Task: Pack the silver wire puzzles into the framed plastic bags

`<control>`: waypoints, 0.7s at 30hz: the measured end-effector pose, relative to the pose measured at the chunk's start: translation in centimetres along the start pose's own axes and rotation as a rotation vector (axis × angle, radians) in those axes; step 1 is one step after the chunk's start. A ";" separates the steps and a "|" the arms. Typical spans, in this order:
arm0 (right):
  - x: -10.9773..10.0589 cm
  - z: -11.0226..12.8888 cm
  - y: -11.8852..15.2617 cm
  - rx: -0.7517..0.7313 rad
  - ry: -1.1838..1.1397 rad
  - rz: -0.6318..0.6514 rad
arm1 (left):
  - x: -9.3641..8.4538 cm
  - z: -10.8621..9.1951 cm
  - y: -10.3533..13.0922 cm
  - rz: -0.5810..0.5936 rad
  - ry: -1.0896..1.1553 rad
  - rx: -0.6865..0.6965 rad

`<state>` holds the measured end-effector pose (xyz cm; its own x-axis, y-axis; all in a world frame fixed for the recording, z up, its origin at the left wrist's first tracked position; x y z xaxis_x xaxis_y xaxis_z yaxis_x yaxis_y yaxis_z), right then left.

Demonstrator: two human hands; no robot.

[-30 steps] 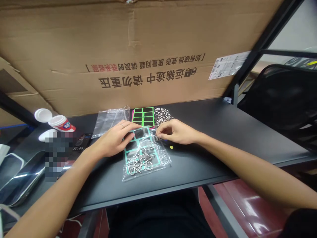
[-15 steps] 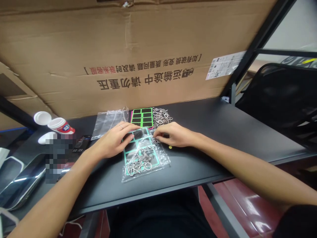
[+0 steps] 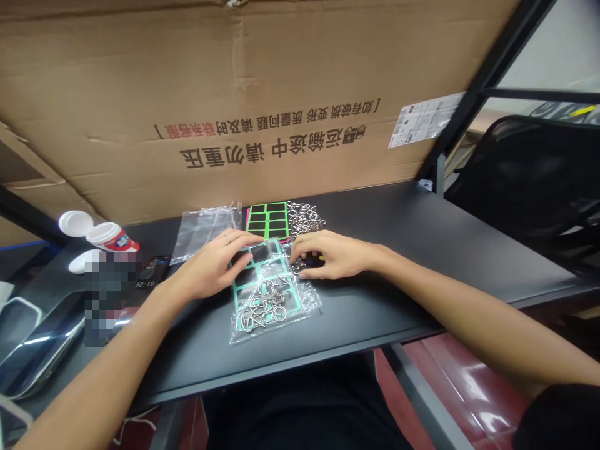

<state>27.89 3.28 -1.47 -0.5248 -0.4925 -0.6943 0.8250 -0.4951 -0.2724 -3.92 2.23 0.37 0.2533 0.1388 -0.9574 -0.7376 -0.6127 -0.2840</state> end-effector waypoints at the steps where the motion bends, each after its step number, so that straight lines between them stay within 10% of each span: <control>1: -0.1 0.0 0.0 -0.001 0.002 0.022 | 0.0 0.0 0.0 0.003 -0.001 0.000; 21: -0.1 0.2 0.3 0.046 -0.352 -0.327 | -0.1 -0.2 -0.1 -0.103 -0.038 0.035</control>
<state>28.14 3.06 -1.31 -0.8010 -0.5138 -0.3071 0.5986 -0.6920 -0.4035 -3.71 2.16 0.50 0.3058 0.2296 -0.9240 -0.7305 -0.5658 -0.3824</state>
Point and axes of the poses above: each hand's wrist, its own y-axis away from the middle knuckle, its own x-axis out of the palm, z = x × y, the point moved 1 cm from there along -y, towards the middle knuckle, and after that the axes turned 10 degrees about -y, right-handed, at the moved point
